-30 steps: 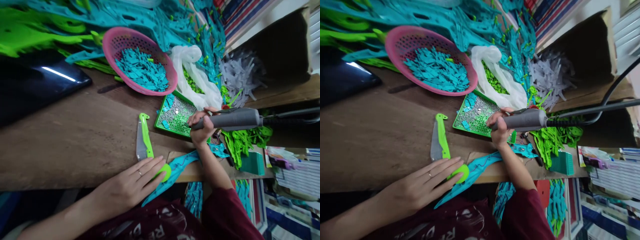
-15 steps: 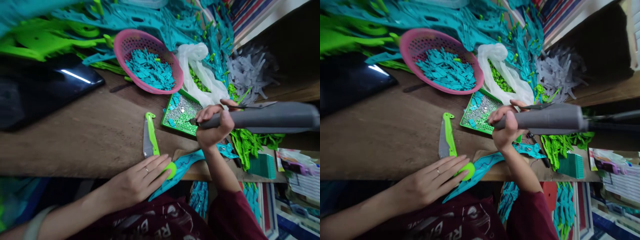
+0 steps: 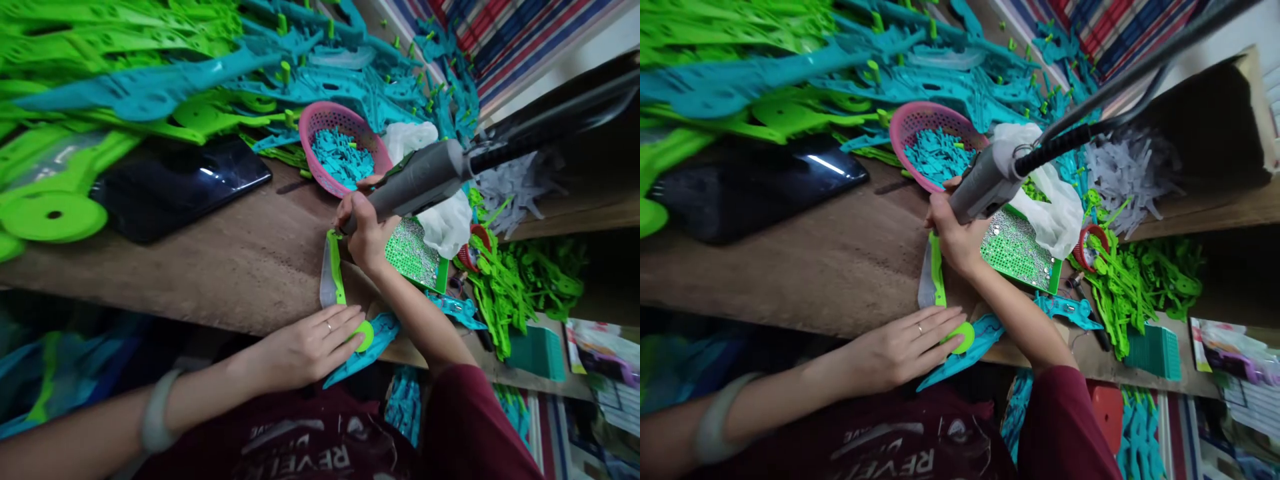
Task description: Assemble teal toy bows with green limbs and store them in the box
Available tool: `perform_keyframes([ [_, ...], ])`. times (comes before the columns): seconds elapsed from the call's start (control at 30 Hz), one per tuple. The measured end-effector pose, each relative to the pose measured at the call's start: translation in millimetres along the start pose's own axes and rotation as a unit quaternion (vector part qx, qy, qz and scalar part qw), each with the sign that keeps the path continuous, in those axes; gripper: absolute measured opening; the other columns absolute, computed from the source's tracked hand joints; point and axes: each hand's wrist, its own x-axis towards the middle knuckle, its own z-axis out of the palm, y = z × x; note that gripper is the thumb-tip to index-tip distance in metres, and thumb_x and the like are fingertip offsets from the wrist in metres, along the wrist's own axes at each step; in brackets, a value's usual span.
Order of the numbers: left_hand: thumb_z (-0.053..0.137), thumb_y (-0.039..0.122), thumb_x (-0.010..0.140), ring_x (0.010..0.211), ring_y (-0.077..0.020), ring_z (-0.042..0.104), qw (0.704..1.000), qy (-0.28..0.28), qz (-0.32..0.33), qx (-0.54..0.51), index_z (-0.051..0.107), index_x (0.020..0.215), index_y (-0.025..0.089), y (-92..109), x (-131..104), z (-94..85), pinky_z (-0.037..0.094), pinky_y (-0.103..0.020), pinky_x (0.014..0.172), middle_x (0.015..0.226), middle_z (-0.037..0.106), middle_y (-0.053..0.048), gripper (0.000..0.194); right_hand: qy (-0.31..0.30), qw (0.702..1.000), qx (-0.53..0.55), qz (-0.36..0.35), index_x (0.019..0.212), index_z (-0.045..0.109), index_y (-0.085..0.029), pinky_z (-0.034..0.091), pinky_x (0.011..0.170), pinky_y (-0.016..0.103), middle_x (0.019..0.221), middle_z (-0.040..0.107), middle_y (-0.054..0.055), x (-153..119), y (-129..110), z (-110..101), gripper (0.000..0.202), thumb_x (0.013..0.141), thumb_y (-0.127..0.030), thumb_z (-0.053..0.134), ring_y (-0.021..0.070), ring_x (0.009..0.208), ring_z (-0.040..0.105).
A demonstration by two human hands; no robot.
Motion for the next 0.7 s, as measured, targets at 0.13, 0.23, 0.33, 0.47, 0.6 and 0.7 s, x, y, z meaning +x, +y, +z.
perform_keyframes([
  [0.13,0.051,0.013,0.096,0.126,-0.0268,0.063,0.999,-0.003,-0.008,-0.047,0.063,0.126,0.010,-2,-1,0.2,0.050,-0.043,0.111,0.130,0.069,-0.017,0.032,0.000,1.000,-0.005,-0.017,0.096,0.046,-0.027,0.042,0.043,0.025,0.052,0.042,-0.013,1,-10,-1,0.040,0.081,-0.059,0.064,0.0097,0.039,0.046],
  [0.23,0.051,0.017,0.096,0.122,-0.0238,0.065,0.993,0.042,-0.044,-0.105,0.063,0.122,0.012,-9,4,-11.7,0.052,-0.040,0.107,0.127,0.071,-0.013,0.029,-0.015,0.999,-0.003,-0.036,0.095,0.046,-0.028,0.042,0.042,0.024,0.051,0.041,-0.013,2,-27,-5,0.033,0.083,-0.054,0.062,0.0095,0.037,0.044],
  [0.33,0.058,0.020,0.097,0.108,-0.0214,0.068,0.954,0.152,-0.231,-0.114,0.062,0.116,0.014,-29,22,-30.7,0.057,-0.035,0.096,0.115,0.071,-0.012,0.021,-0.021,0.998,-0.017,-0.048,0.094,0.047,-0.028,0.043,0.043,0.025,0.051,0.040,-0.012,0,-49,-11,0.028,0.085,-0.053,0.056,0.0097,0.037,0.044],
  [0.47,0.059,0.028,0.099,0.088,-0.0176,0.067,0.942,0.137,-0.270,-0.148,0.064,0.109,0.013,-71,57,-35.9,0.056,-0.030,0.077,0.106,0.069,-0.009,0.019,-0.022,0.998,-0.014,-0.063,0.095,0.047,-0.028,0.043,0.044,0.025,0.051,0.041,-0.011,-4,-77,-19,0.020,0.088,-0.046,0.053,0.0107,0.038,0.046],
  [0.6,0.053,0.023,0.100,0.077,-0.0160,0.065,0.978,0.012,-0.192,-0.082,0.067,0.084,0.014,-105,92,-14.1,0.050,-0.026,0.068,0.082,0.068,-0.004,0.023,0.021,0.994,0.006,-0.105,0.097,0.048,-0.028,0.042,0.042,0.024,0.051,0.043,-0.011,5,-91,-41,0.016,0.087,-0.038,0.054,0.0107,0.037,0.046],
  [0.7,0.050,0.016,0.098,0.085,-0.0218,0.066,0.984,-0.047,-0.163,0.051,0.070,0.086,0.012,-112,116,0.7,0.049,-0.032,0.071,0.091,0.072,-0.011,0.024,0.105,0.986,0.000,-0.127,0.096,0.048,-0.027,0.042,0.043,0.024,0.049,0.045,-0.012,11,-88,-67,0.014,0.085,-0.033,0.053,0.0102,0.037,0.046],
])
